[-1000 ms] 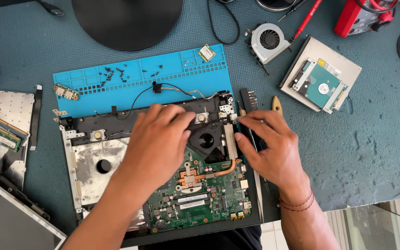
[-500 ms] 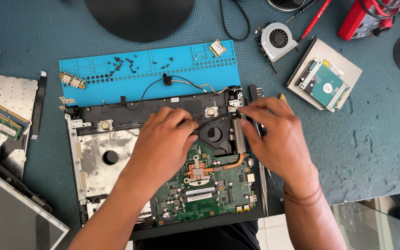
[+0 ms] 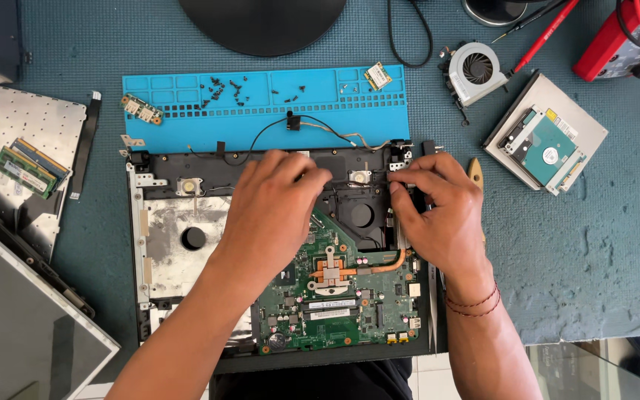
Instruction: The person works on a disassembled laptop on a blue mat, handling the motherboard, a cooling fan, and a copper heat pipe. They connect a ribbon cable, position the fan over the motherboard, and then remove the fan and heat pipe.
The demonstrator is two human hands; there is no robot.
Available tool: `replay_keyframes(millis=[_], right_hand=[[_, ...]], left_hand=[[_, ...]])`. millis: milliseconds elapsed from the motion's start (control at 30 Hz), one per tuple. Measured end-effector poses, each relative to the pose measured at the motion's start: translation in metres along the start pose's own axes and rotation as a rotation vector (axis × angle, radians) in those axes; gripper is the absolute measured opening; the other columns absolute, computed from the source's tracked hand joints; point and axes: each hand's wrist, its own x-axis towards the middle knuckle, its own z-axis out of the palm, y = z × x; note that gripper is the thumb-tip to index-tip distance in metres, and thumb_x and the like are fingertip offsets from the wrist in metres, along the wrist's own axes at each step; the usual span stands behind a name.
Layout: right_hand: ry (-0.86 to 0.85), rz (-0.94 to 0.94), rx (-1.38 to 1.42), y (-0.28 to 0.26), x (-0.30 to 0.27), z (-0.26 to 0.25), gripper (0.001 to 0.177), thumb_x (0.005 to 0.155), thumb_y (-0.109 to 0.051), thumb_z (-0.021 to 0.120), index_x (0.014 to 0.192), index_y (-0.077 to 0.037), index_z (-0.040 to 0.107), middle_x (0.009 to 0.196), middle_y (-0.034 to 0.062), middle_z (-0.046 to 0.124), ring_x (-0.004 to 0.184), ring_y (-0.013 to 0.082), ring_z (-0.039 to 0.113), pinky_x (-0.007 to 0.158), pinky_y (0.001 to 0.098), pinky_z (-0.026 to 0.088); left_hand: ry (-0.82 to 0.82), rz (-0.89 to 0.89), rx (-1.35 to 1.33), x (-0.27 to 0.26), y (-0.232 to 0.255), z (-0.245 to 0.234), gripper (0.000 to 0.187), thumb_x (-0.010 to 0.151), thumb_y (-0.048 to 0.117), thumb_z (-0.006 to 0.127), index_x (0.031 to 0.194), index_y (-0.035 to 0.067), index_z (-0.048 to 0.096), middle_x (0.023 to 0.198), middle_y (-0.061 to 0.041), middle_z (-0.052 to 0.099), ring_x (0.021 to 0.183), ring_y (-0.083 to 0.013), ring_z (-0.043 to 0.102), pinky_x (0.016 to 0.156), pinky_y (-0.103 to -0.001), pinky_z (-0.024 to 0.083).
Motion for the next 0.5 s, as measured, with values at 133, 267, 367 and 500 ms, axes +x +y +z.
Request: replay_keyframes(millis=[133, 267, 367, 500], right_hand=[[0.040, -0.026, -0.005, 0.002, -0.001, -0.001, 0.015, 0.079, -0.002, 0.070, 0.091, -0.009, 0.075, 0.083, 0.0071, 0.063, 0.053, 0.0180, 0.050, 0.052, 0.0315, 0.047], [0.098, -0.035, 0.009, 0.012, -0.002, -0.003, 0.015, 0.080, 0.000, 0.070, 0.091, -0.008, 0.074, 0.081, 0.0062, 0.063, 0.050, 0.0159, 0.047, 0.050, 0.0309, 0.045], [0.127, -0.046, -0.006, 0.005, -0.003, -0.008, 0.013, 0.084, 0.003, 0.067, 0.093, -0.004, 0.072, 0.085, 0.0083, 0.064, 0.054, 0.0151, 0.045, 0.054, 0.0285, 0.042], [0.193, -0.005, -0.057, 0.002, -0.007, -0.013, 0.011, 0.093, -0.007, 0.066, 0.103, -0.002, 0.069, 0.085, 0.0067, 0.064, 0.062, 0.0145, 0.049, 0.064, 0.0285, 0.042]], left_hand=[[0.048, -0.002, 0.074, 0.001, 0.000, 0.005, 0.016, 0.083, 0.005, 0.066, 0.099, 0.010, 0.069, 0.096, -0.008, 0.059, 0.099, -0.0288, 0.055, 0.076, -0.043, 0.048], [0.062, -0.043, 0.051, 0.003, 0.006, -0.007, 0.018, 0.086, 0.008, 0.063, 0.103, 0.010, 0.069, 0.101, -0.010, 0.059, 0.103, -0.0308, 0.053, 0.077, -0.045, 0.047], [0.086, -0.078, 0.013, -0.003, 0.014, -0.029, 0.024, 0.088, 0.010, 0.061, 0.111, 0.008, 0.067, 0.108, -0.009, 0.059, 0.103, -0.0322, 0.051, 0.077, -0.046, 0.043], [0.196, -0.085, -0.086, -0.028, 0.021, -0.066, 0.006, 0.092, 0.008, 0.059, 0.092, 0.007, 0.065, 0.092, -0.003, 0.060, 0.086, -0.0288, 0.051, 0.074, -0.041, 0.039]])
